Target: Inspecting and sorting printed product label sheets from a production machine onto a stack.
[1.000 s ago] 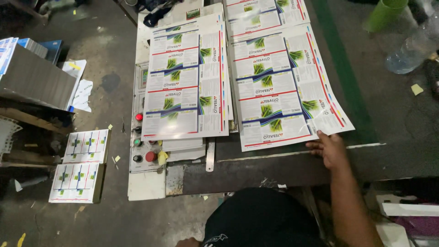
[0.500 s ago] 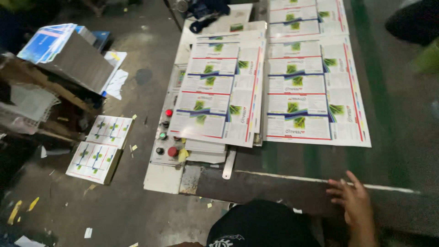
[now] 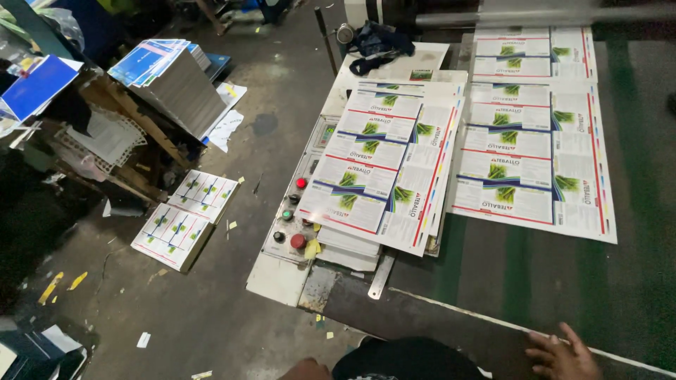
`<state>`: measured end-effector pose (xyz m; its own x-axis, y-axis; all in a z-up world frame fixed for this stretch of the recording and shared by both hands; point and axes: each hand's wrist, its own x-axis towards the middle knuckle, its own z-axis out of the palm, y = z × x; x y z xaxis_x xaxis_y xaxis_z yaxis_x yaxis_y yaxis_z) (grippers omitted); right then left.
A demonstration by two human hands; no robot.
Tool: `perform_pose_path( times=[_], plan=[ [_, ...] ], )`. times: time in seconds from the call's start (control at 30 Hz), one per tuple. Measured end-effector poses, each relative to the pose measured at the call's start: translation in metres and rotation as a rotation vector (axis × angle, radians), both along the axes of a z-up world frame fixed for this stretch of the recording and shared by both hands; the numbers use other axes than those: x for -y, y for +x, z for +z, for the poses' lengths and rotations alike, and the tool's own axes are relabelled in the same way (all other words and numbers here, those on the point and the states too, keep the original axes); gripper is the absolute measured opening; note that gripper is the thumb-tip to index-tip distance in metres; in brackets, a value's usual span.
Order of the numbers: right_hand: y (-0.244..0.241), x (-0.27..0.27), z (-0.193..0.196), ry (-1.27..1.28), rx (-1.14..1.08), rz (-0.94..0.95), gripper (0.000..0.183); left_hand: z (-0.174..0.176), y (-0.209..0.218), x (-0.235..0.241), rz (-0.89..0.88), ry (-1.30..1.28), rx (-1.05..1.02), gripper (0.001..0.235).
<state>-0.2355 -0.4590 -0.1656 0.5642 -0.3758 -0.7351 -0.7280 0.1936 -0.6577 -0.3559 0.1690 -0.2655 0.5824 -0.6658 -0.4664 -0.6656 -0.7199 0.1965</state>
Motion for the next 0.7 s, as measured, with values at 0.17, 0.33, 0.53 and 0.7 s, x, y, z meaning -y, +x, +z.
perform_pose_path(
  times=[0.17, 0.33, 0.53, 0.7],
  plan=[
    [0.000, -0.010, 0.003, 0.057, 0.059, 0.003, 0.064, 0.282, 0.170, 0.157, 0.412, -0.362, 0.216, 0.027],
    [-0.016, -0.036, 0.074, 0.001, 0.258, 0.015, 0.061, 0.273, 0.271, 0.215, 0.245, -0.312, 0.450, 0.107],
    [-0.019, -0.029, 0.077, 0.032, 0.349, -0.007, 0.056, 0.145, 0.295, 0.164, -0.030, 0.094, 0.796, 0.073],
    [-0.014, -0.042, 0.070, 0.080, 0.354, 0.029, 0.052, 0.243, 0.304, 0.186, 0.012, -0.100, 0.483, 0.077]
  ],
)
